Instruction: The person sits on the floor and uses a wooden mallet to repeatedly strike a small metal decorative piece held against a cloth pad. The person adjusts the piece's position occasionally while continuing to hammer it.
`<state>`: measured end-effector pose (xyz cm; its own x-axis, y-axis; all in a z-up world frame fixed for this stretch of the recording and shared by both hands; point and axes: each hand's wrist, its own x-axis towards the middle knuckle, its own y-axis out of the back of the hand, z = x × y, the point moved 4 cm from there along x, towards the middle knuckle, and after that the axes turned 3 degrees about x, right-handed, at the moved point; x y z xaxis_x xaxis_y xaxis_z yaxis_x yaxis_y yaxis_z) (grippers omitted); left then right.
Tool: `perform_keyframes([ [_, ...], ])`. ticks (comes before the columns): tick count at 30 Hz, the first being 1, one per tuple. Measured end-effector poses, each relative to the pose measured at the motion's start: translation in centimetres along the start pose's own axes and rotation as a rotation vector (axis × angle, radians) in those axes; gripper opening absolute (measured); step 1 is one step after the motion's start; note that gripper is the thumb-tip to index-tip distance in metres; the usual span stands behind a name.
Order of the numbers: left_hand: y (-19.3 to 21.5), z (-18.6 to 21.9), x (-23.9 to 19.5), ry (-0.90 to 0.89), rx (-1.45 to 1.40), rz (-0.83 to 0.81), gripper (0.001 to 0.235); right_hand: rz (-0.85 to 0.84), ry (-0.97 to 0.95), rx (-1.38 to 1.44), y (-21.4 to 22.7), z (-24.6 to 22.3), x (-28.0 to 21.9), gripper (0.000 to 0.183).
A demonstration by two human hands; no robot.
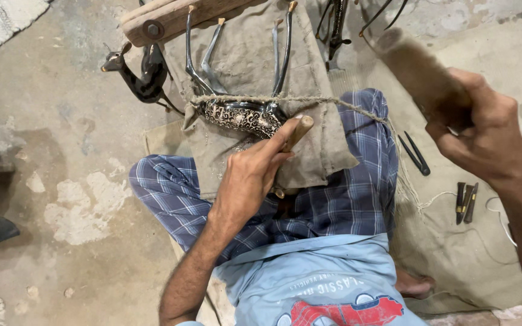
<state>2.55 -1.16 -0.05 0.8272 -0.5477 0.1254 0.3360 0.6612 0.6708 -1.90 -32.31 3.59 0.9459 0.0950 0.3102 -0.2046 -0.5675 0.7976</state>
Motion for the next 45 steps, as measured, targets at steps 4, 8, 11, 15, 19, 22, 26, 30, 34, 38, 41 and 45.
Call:
perform_keyframes([
  [4,-0.3,-0.3,0.0,0.026,0.013,0.000,0.061,0.033,0.255,-0.471,-0.1,-0.6,-0.1,0.036],
  [8,0.0,-0.3,-0.2,-0.026,-0.005,0.046,0.056,-0.053,-0.037,-0.249,-0.7,1.0,-0.3,0.043],
  [11,0.0,-0.2,-0.2,0.013,0.001,0.025,0.057,-0.012,0.204,-0.471,-0.7,0.2,-0.7,0.036],
  [15,0.0,-0.2,-0.2,0.077,0.030,-0.033,0.059,-0.010,-0.075,-0.109,-0.5,1.2,-0.3,0.044],
  [19,0.2,0.0,-0.2,0.007,-0.003,0.027,0.060,-0.071,0.195,-0.531,-0.7,0.1,0.0,0.040],
  [22,0.3,-0.1,-0.5,-0.001,-0.016,0.043,0.058,0.022,0.088,-0.108,-0.5,0.1,0.4,0.044],
  [26,0.0,-0.2,-0.4,0.036,-0.001,-0.010,0.061,-0.068,0.051,-0.236,-0.8,0.1,0.3,0.043],
  [30,0.1,-0.1,-0.4,0.042,0.022,-0.017,0.061,-0.062,-0.050,-0.032,-0.8,0.5,0.1,0.039],
  [34,0.0,-0.1,-0.4,0.035,0.001,0.001,0.061,-0.156,0.146,-0.571,-1.2,0.4,0.0,0.035],
  [38,0.4,0.0,-0.6,-0.021,-0.044,0.041,0.058,-0.027,0.085,-0.146,-1.2,0.7,0.3,0.037],
  [41,0.4,-0.2,-0.5,0.004,-0.033,0.016,0.057,-0.085,-0.007,-0.065,-1.4,1.0,0.0,0.039],
  [45,0.5,0.0,-0.4,0.030,-0.008,-0.015,0.059,-0.082,-0.118,-0.088,-1.0,1.2,-0.3,0.041],
])
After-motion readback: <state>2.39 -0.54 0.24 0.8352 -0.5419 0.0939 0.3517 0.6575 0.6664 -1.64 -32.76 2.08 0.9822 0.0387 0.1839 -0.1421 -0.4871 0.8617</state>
